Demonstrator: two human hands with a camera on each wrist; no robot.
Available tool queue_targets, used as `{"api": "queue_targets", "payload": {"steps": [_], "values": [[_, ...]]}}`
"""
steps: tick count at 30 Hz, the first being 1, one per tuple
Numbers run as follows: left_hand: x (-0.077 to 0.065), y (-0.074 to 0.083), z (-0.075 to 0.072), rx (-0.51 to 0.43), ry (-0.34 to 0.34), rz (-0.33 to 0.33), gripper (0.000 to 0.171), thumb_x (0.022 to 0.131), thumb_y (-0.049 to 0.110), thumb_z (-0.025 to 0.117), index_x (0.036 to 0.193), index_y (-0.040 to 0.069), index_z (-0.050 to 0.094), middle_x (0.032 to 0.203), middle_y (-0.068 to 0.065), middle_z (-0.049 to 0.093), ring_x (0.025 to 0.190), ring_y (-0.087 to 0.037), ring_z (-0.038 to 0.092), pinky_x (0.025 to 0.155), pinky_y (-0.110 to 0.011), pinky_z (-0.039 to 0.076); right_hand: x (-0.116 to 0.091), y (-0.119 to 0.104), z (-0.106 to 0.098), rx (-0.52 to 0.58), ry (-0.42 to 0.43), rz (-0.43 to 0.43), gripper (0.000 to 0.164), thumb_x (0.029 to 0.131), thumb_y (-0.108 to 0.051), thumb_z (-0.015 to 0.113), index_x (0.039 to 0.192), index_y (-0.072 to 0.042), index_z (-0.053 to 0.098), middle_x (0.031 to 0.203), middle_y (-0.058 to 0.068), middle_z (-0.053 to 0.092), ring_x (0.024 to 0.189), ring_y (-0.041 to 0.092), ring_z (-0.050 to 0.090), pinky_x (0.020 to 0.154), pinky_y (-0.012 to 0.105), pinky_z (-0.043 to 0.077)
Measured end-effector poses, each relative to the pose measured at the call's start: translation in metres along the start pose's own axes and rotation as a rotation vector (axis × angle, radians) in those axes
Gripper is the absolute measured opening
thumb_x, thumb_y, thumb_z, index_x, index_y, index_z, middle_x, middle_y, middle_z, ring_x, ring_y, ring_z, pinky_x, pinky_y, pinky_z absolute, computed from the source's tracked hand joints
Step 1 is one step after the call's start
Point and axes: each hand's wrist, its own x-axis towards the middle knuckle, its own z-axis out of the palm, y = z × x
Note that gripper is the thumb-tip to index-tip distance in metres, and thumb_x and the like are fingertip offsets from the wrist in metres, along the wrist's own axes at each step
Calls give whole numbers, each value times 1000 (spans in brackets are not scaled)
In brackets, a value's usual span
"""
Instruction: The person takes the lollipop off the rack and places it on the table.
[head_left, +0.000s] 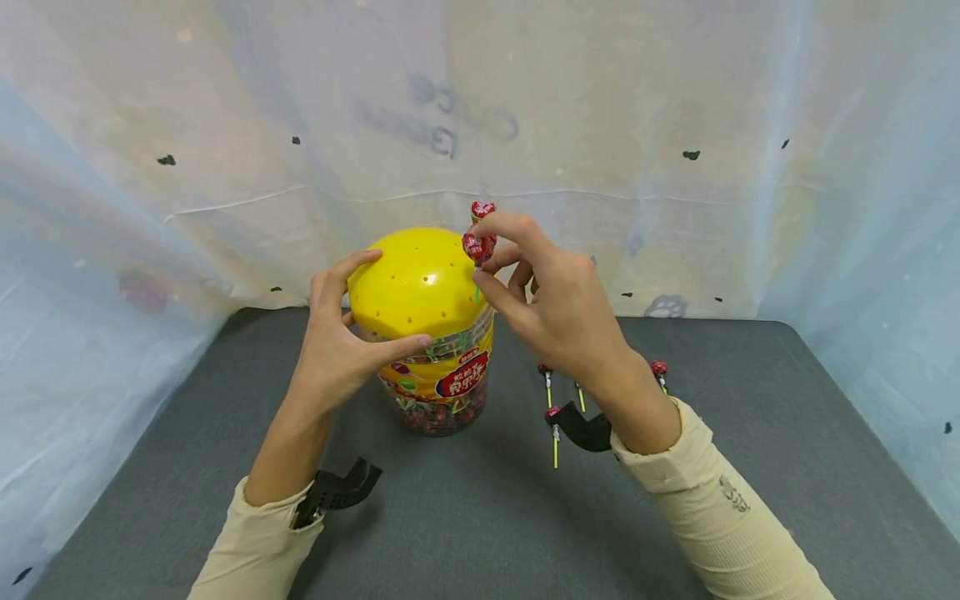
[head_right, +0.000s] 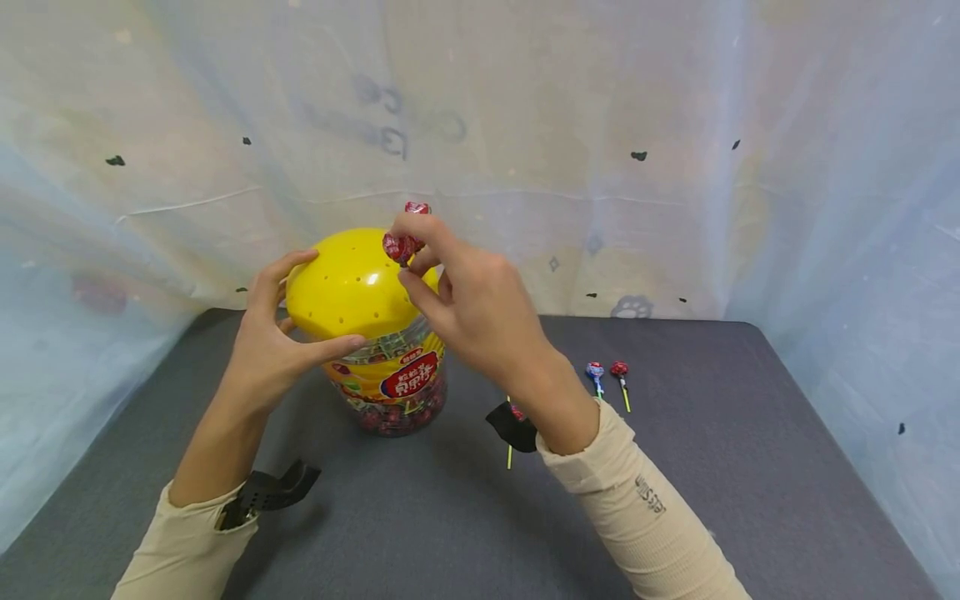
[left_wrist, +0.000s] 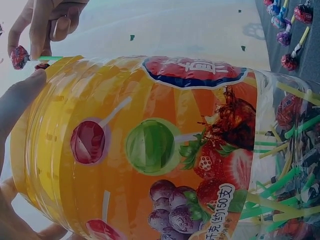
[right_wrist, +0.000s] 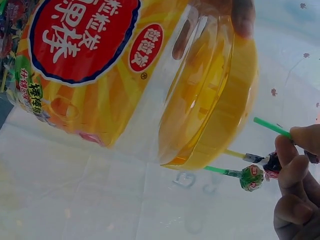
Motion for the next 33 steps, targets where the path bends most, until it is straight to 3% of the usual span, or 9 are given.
{"api": "queue_targets", "payload": {"steps": [7,13,24,33], "values": [[-1,0,-1,7,7,1,92,75,20,87,150,35,36,152,-11,22,137,-29,29,105,-62,37,-4,0,-3,-8,-10,10,35,94,-16,70,124,-17,52,89,1,74,62,6,55,53,23,43],[0,0,1,15,5,4,92,75,21,87,150,35,36,153,-12,21,138,-30,28,105,-62,37,-19,2,-11,-37,-21,83,38,92,-16,71,125,-18,52,90,1,75,64,7,56,52,24,43],[3,-2,1,8,3,1,93,75,21,88,150,38,35,152,-12,21,135,-31,31,103,-62,40,-66,15,-22,-104,-10,190,43,87,-13,77,124,-17,56,89,1,76,59,4,50,54,22,44],[3,-5,-4,-15,6,22,94,75,16,87,150,36,35,150,-11,22,135,-30,31,102,-62,38,-110,23,-29,-5,-31,331,45,85,-9,78,123,-23,59,83,-6,75,58,1,53,51,19,37]]}}
